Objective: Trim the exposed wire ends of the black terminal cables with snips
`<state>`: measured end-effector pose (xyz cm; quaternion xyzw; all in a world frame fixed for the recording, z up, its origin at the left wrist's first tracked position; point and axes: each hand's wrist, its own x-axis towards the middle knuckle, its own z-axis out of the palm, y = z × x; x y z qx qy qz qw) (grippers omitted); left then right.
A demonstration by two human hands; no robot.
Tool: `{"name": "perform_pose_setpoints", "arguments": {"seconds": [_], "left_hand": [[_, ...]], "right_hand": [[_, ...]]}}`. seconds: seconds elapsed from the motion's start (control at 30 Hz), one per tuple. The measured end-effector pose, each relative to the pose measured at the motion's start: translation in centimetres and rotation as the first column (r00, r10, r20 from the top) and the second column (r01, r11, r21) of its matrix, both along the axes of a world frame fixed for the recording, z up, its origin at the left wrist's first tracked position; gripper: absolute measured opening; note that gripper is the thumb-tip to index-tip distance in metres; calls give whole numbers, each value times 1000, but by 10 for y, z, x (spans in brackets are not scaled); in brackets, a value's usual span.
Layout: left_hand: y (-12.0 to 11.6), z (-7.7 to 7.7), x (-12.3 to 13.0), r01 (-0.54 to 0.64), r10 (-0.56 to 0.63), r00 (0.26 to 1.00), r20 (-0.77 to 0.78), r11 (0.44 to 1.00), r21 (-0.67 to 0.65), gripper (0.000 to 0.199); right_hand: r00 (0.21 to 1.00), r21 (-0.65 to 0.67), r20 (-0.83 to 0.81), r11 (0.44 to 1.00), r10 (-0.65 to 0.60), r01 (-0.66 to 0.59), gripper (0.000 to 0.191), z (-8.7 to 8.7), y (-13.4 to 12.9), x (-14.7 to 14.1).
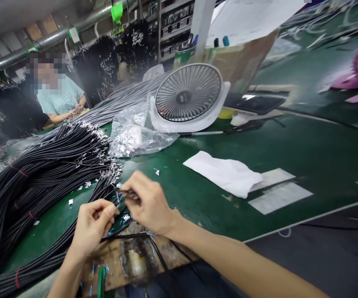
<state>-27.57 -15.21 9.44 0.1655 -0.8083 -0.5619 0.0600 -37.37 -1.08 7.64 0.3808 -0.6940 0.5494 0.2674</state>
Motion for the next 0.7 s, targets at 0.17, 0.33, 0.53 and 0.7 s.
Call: {"name": "perform_pose_setpoints", "arguments": {"seconds": [0.17, 0.33, 0.53, 0.7], "left_hand": [[-1, 2, 2, -13, 12, 999, 40, 1000, 9, 30], [-6, 0, 5, 26, -26, 1000, 6, 1000, -8, 28], [-9, 3, 2, 95, -99, 981, -166, 995, -33, 19], [0, 0, 0, -43, -4, 980, -197, 972, -230, 18]], "right_hand": [[967, -95, 250, 995, 60, -37, 19, 9, 9, -13], [849, 152, 273, 852, 452, -502, 10, 5, 5, -1], [176, -431, 728, 642, 662, -634, 21, 0, -9, 9], [272, -425, 784, 801, 558, -421, 24, 1, -12, 13]]}}
